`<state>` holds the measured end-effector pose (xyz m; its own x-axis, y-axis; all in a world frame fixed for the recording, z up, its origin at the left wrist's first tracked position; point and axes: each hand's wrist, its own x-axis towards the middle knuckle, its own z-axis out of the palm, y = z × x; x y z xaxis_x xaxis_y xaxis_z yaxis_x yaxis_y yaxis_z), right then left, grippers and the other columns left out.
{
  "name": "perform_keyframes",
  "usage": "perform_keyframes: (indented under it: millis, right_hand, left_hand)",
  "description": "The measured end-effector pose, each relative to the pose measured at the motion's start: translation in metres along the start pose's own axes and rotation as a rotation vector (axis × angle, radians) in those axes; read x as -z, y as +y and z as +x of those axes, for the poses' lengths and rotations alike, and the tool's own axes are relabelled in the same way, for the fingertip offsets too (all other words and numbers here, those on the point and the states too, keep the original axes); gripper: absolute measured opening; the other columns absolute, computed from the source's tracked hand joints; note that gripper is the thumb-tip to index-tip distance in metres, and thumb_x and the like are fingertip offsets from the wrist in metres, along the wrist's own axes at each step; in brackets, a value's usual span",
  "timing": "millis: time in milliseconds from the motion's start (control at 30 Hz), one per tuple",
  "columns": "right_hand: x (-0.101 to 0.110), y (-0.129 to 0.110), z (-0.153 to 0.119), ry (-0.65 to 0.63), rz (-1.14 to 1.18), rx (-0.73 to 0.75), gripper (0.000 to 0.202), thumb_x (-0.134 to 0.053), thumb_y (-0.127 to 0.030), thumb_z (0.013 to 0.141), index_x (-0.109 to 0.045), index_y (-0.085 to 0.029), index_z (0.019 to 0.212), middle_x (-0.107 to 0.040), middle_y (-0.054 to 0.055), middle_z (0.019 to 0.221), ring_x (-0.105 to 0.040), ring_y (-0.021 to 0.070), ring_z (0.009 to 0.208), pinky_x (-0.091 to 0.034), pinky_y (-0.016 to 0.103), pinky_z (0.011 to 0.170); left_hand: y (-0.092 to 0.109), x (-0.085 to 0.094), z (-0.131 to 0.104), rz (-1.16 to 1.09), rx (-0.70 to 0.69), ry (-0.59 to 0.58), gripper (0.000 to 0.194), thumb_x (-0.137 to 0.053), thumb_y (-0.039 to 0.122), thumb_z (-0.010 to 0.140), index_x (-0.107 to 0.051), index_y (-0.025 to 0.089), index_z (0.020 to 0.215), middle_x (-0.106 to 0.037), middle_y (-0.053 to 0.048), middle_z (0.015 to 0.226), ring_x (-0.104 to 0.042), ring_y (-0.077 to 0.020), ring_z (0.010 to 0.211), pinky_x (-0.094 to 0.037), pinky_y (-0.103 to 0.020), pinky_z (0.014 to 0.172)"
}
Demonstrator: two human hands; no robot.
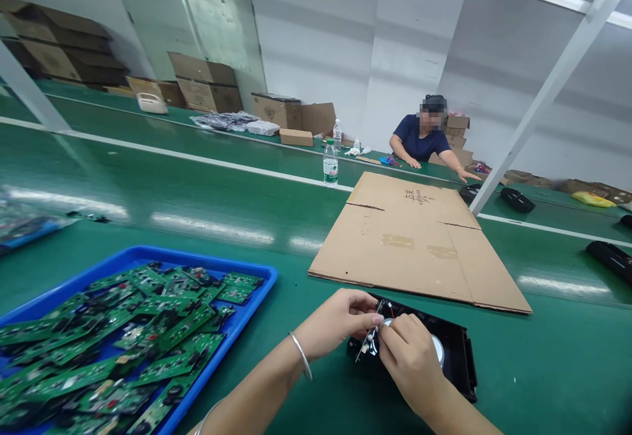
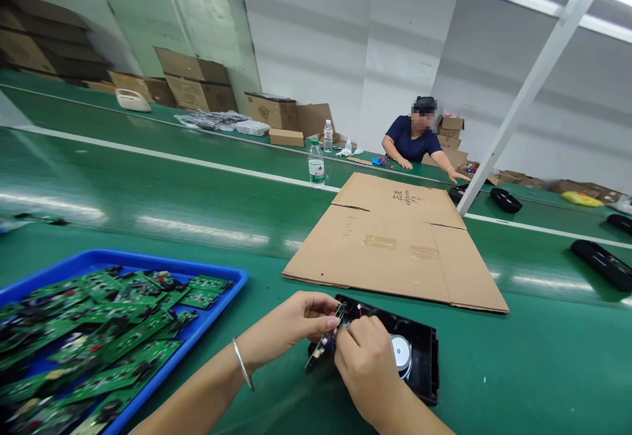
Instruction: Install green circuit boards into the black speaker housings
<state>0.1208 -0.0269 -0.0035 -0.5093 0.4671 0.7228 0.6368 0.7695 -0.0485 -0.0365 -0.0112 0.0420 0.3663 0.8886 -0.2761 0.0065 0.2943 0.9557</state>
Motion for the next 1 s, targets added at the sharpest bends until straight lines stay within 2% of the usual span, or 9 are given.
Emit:
perform_keyframes:
  millis: [167, 400, 500, 567, 667, 733, 833, 900, 1000]
  right_hand:
    - [0.004, 0.001, 0.006, -0.005, 0.0, 0.052, 0.03, -0.036, -0.006, 0.087, -0.049, -0.016, 0.062, -0.042, 0.001, 0.057, -0.029, 0.0135, 0.054, -0.022, 0.028, 0.05]
    - [0.001, 0.001, 0.003, 0.035, -0.033, 0.066, 0.031, -0.039, -0.003, 0.085, -0.05, -0.014, 0.058, -0.043, 0.002, 0.054, -0.029, 0.0134, 0.053, -0.022, 0.029, 0.05]
    - [0.0, 0.0, 0.002, 0.03, -0.053, 0.043, 0.035, -0.036, -0.005, 0.086, -0.048, -0.016, 0.054, -0.043, 0.002, 0.053, -0.031, 0.0135, 0.051, -0.023, 0.029, 0.048]
    - [0.004, 0.002, 0.004, -0.013, -0.03, 0.009, 0.036, -0.034, -0.009, 0.088, -0.051, -0.016, 0.057, -0.046, 0.002, 0.054, -0.036, 0.014, 0.051, -0.027, 0.028, 0.048]
    - [0.026, 0.013, 0.011, -0.185, 0.116, -0.111, 0.029, -0.033, -0.018, 0.091, -0.059, -0.017, 0.079, -0.058, 0.003, 0.068, -0.05, 0.0148, 0.063, -0.039, 0.026, 0.057]
    - [0.048, 0.025, 0.014, -0.307, 0.195, -0.28, 0.024, -0.036, -0.023, 0.091, -0.06, -0.019, 0.092, -0.063, 0.003, 0.082, -0.056, 0.015, 0.076, -0.044, 0.025, 0.067]
    - [0.079, 0.044, 0.012, -0.519, 0.185, -0.526, 0.025, -0.036, -0.021, 0.09, -0.061, -0.02, 0.093, -0.064, 0.004, 0.09, -0.058, 0.0165, 0.083, -0.044, 0.026, 0.072]
    - [0.094, 0.05, 0.008, -0.714, 0.181, -0.536, 0.027, -0.037, -0.015, 0.087, -0.062, -0.022, 0.093, -0.064, 0.003, 0.09, -0.058, 0.0173, 0.083, -0.043, 0.026, 0.071]
    - [0.098, 0.049, 0.001, -0.937, 0.222, -0.401, 0.037, -0.043, -0.004, 0.077, -0.063, -0.026, 0.099, -0.064, 0.001, 0.089, -0.057, 0.0168, 0.082, -0.04, 0.024, 0.069]
  left_hand:
    - [-0.002, 0.002, 0.002, 0.012, -0.017, -0.017, 0.033, -0.072, 0.033, 0.052, -0.062, 0.013, 0.076, -0.056, 0.005, 0.062, -0.049, -0.0106, 0.059, -0.04, -0.025, 0.058]
    - [-0.003, 0.002, 0.001, 0.07, -0.089, -0.023, 0.031, -0.072, 0.025, 0.051, -0.065, 0.014, 0.079, -0.063, 0.001, 0.069, -0.055, -0.0157, 0.072, -0.045, -0.03, 0.071]
    - [-0.005, -0.001, 0.003, 0.125, -0.113, 0.001, 0.032, -0.07, 0.026, 0.054, -0.064, 0.014, 0.083, -0.065, -0.001, 0.076, -0.056, -0.0167, 0.075, -0.046, -0.03, 0.071]
    - [-0.005, -0.001, 0.004, 0.15, -0.116, 0.01, 0.031, -0.069, 0.026, 0.054, -0.063, 0.014, 0.083, -0.064, 0.0, 0.073, -0.056, -0.0162, 0.073, -0.046, -0.03, 0.07]
    - [0.0, 0.004, -0.001, 0.189, -0.101, -0.033, 0.031, -0.071, 0.026, 0.053, -0.064, 0.014, 0.08, -0.059, 0.003, 0.065, -0.054, -0.0146, 0.068, -0.045, -0.028, 0.066]
    - [0.007, 0.009, -0.009, 0.255, -0.077, -0.043, 0.033, -0.071, 0.028, 0.053, -0.063, 0.014, 0.082, -0.058, 0.003, 0.067, -0.054, -0.0143, 0.069, -0.045, -0.026, 0.064]
    - [0.017, 0.018, -0.025, 0.374, 0.026, -0.037, 0.039, -0.067, 0.034, 0.058, -0.058, 0.016, 0.092, -0.059, 0.004, 0.067, -0.057, -0.0148, 0.065, -0.046, -0.026, 0.058]
    - [0.019, 0.019, -0.032, 0.42, 0.117, -0.097, 0.041, -0.064, 0.037, 0.061, -0.054, 0.018, 0.095, -0.059, 0.004, 0.062, -0.058, -0.0154, 0.059, -0.046, -0.026, 0.052]
    - [0.011, 0.009, -0.032, 0.354, 0.196, -0.263, 0.034, -0.06, 0.035, 0.063, -0.047, 0.02, 0.091, -0.059, 0.006, 0.058, -0.057, -0.0133, 0.049, -0.045, -0.024, 0.047]
